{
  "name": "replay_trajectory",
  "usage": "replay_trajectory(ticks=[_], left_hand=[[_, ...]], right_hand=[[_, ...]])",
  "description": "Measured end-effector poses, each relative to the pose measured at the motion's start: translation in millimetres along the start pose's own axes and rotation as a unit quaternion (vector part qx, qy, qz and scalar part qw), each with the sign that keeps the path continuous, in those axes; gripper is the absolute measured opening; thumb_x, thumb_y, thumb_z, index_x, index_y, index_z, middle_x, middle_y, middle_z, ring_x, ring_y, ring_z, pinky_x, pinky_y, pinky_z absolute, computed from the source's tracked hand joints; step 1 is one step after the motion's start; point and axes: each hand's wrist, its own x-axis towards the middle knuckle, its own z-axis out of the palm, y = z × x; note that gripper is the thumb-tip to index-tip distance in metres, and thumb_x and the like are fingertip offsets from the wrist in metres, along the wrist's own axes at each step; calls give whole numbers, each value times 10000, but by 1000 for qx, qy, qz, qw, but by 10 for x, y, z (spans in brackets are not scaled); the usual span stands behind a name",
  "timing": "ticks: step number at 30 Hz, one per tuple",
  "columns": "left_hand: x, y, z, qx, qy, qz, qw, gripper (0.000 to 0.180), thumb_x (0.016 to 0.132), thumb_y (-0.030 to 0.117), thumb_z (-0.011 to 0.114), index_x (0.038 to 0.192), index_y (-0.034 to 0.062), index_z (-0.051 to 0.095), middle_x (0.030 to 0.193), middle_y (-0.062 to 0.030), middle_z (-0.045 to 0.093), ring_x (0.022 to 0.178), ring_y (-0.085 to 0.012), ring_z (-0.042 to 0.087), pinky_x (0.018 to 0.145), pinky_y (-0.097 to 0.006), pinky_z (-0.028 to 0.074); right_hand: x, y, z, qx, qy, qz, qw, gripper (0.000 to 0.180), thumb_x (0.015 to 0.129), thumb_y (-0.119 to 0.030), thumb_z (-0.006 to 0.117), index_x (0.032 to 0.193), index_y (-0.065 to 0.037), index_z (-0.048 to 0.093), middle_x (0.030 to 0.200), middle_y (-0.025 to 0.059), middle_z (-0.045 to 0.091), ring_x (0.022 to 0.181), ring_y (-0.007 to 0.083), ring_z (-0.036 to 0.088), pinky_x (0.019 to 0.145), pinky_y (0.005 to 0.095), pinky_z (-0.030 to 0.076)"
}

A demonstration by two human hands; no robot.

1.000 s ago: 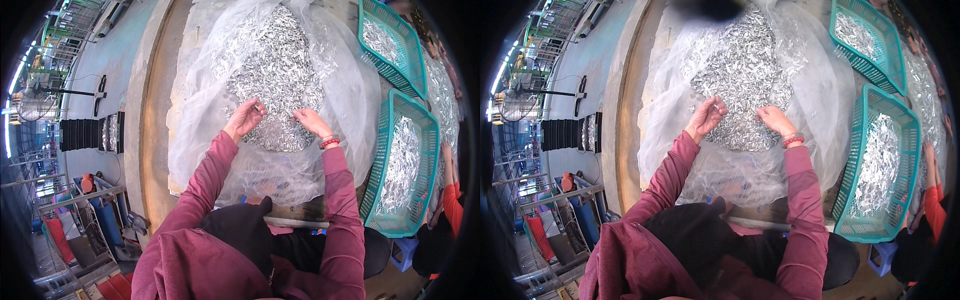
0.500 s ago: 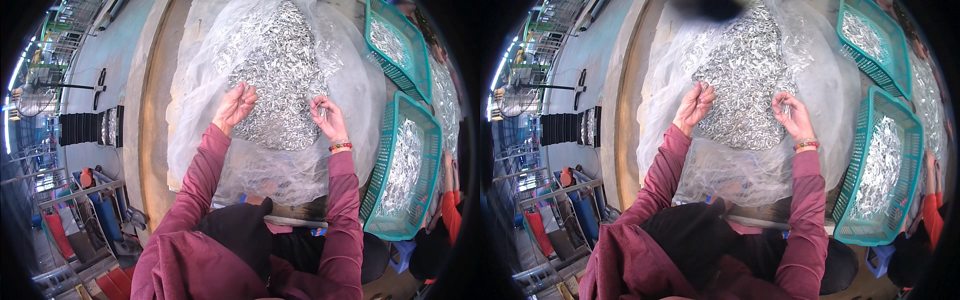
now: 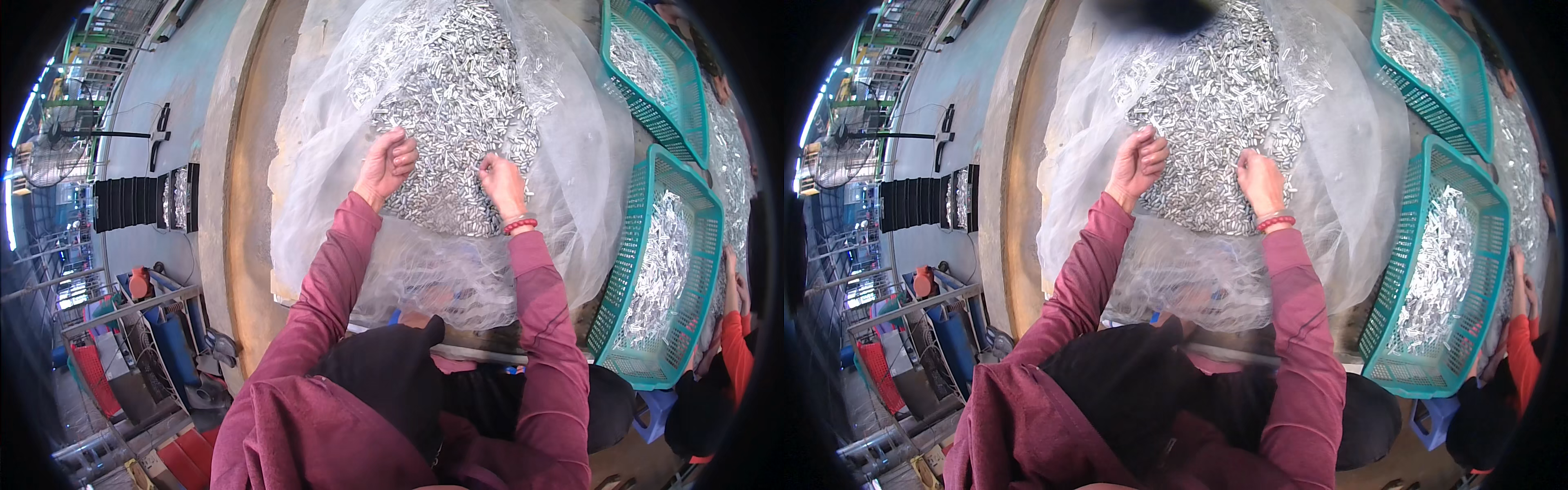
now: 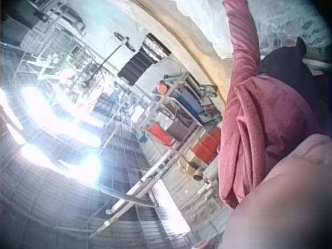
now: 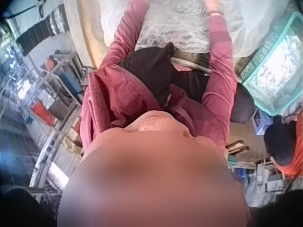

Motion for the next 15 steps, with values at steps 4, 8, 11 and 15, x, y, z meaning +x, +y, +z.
replay_trajectory(ticks=[4, 8, 11, 15], left_hand=[[148, -101, -127, 573, 210, -12, 792, 310, 886, 348, 587, 738, 78, 554, 562, 36, 455, 523, -91, 441, 442, -267, 358], [237, -369, -311, 827, 226, 99, 505, 359, 805, 349, 672, 807, -5, 617, 659, -165, 626, 693, -340, 629, 649, -419, 476], [269, -476, -389, 869, 201, 101, 440, 344, 764, 341, 700, 780, 6, 624, 682, -202, 619, 722, -374, 621, 647, -437, 474], [281, -329, -294, 860, 165, 105, 471, 290, 757, 322, 708, 809, 42, 651, 664, -188, 616, 675, -337, 621, 639, -420, 481]], right_hand=[[43, -63, -323, 563, -80, 133, 812, 107, 818, -118, 622, 771, -69, 539, 599, -1, 459, 533, 94, 388, 463, 269, 344], [-14, -50, -652, 865, -154, 70, 472, 130, 880, -157, 495, 799, -71, 441, 628, 11, 336, 550, 113, 308, 478, 267, 291], [-51, -71, -695, 900, -217, -46, 375, 239, 906, -227, 392, 937, -8, 482, 781, 122, 482, 712, 221, 473, 645, 329, 440], [-134, -134, -656, 910, -103, 95, 389, 608, 945, -395, 356, 1327, 77, 330, 1352, 286, 373, 1311, 412, 295, 1122, 487, 184]])
